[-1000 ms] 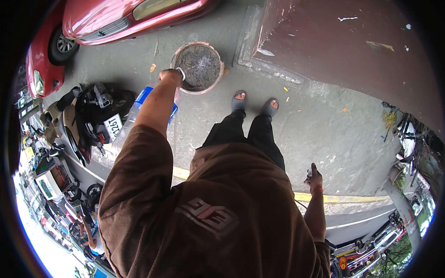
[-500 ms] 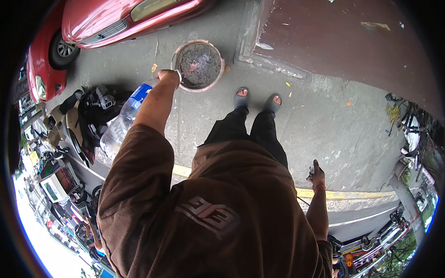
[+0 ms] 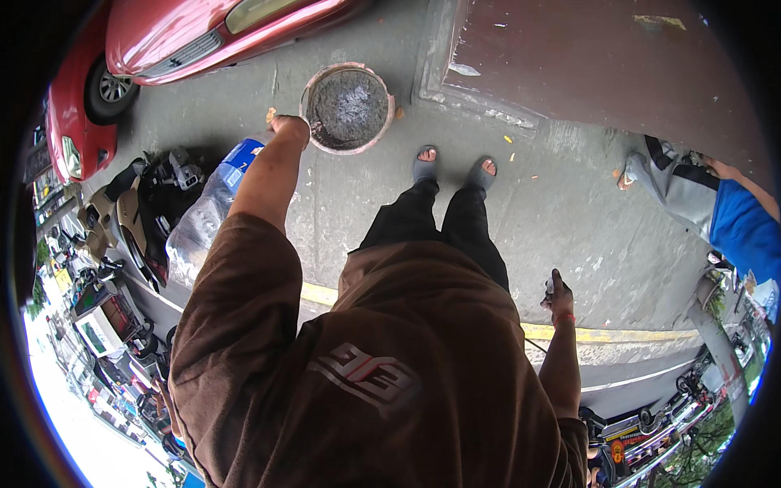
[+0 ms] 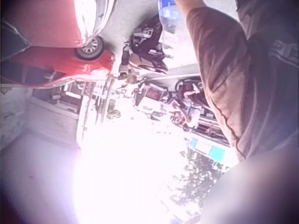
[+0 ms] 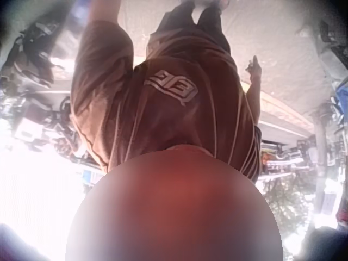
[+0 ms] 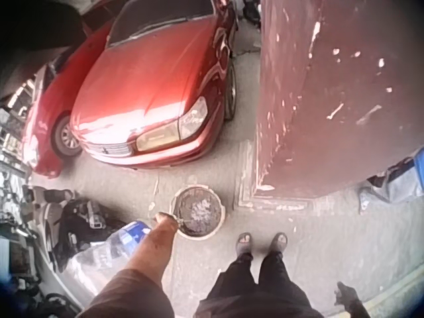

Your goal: The person pours liquid from a plastic bottle into a bucket, then kneels to work on a motorcycle's rear wheel and chain. They use a power drill and a wrench to adjust components near the chain and sprocket.

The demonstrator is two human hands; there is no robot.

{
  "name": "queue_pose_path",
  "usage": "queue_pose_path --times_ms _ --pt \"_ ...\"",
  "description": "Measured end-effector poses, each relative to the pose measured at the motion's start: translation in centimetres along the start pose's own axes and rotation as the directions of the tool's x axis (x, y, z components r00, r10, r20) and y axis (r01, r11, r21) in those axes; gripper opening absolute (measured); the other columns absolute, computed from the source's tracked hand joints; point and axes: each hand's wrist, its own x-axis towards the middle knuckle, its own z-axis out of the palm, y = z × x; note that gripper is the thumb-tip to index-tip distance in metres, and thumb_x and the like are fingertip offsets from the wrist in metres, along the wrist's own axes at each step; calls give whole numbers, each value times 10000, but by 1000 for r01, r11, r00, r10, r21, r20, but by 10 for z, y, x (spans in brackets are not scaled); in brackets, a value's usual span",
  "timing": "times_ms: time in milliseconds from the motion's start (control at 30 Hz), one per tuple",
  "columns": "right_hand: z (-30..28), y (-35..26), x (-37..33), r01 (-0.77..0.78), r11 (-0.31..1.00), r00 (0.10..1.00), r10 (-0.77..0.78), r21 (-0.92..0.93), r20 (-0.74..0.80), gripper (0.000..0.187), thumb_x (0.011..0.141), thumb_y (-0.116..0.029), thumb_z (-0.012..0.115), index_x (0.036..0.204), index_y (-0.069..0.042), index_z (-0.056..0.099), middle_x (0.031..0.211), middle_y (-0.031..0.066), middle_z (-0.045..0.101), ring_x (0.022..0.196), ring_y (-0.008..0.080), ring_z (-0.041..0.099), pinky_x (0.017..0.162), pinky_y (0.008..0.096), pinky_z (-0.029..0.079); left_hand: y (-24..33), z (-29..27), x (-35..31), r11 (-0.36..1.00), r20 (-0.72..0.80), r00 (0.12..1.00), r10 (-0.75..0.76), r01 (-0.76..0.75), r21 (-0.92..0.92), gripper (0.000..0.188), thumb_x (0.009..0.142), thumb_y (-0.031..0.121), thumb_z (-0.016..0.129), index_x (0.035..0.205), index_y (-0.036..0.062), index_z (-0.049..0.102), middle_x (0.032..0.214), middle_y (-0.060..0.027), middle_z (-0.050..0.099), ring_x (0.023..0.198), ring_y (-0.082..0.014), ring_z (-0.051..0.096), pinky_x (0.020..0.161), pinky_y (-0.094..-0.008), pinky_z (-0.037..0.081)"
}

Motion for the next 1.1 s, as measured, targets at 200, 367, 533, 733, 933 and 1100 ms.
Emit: queue_pose_path --times_ms 200,367,533,733,933,1100 --pt "3 0 -2 20 1000 1000 -20 6 16 578 875 -628 630 864 -51 645 631 -4 470 462 113 426 475 273 419 -5 0 11 1000 23 1000 20 -20 12 458 817 257 773 1262 196 686 1349 -7 631 1253 -302 583 965 -520 486" --pt "7 -5 -4 36 999 999 -37 16 22 566 874 -620 637 852 -54 636 630 -11 460 472 100 420 475 265 405 -6 3 27 999 2 1000 21 -21 48 451 820 257 775 1260 203 690 1345 -23 632 1246 -305 588 970 -543 478" --pt "13 -8 -2 28 999 999 -29 39 40 544 877 -612 639 836 -70 627 628 -15 451 472 102 407 469 266 390 -1 -3 35 988 -5 1000 -25 25 150 437 848 237 732 1277 176 677 1338 -47 633 1217 -324 604 919 -606 489" --pt "19 -4 -2 58 998 998 -59 16 34 522 886 -593 636 845 -72 628 636 -13 454 508 104 426 498 271 413 0 -11 36 977 -12 999 -39 41 208 405 865 232 705 1259 141 683 1283 -35 661 1125 -335 653 844 -614 521" --pt "25 6 -1 131 991 991 -131 1 37 605 913 -598 576 873 3 633 691 59 532 573 172 527 569 337 478 -6 -16 34 942 -34 999 38 -24 336 453 757 350 813 1190 256 718 1274 32 667 1225 -202 601 951 -440 504" --pt "26 6 0 132 990 991 -132 -44 23 687 876 -674 569 846 11 615 692 83 538 603 193 554 591 352 479 -3 -30 20 892 123 991 57 -106 439 526 805 359 764 1304 237 653 1368 25 610 1286 -219 556 1015 -450 479"
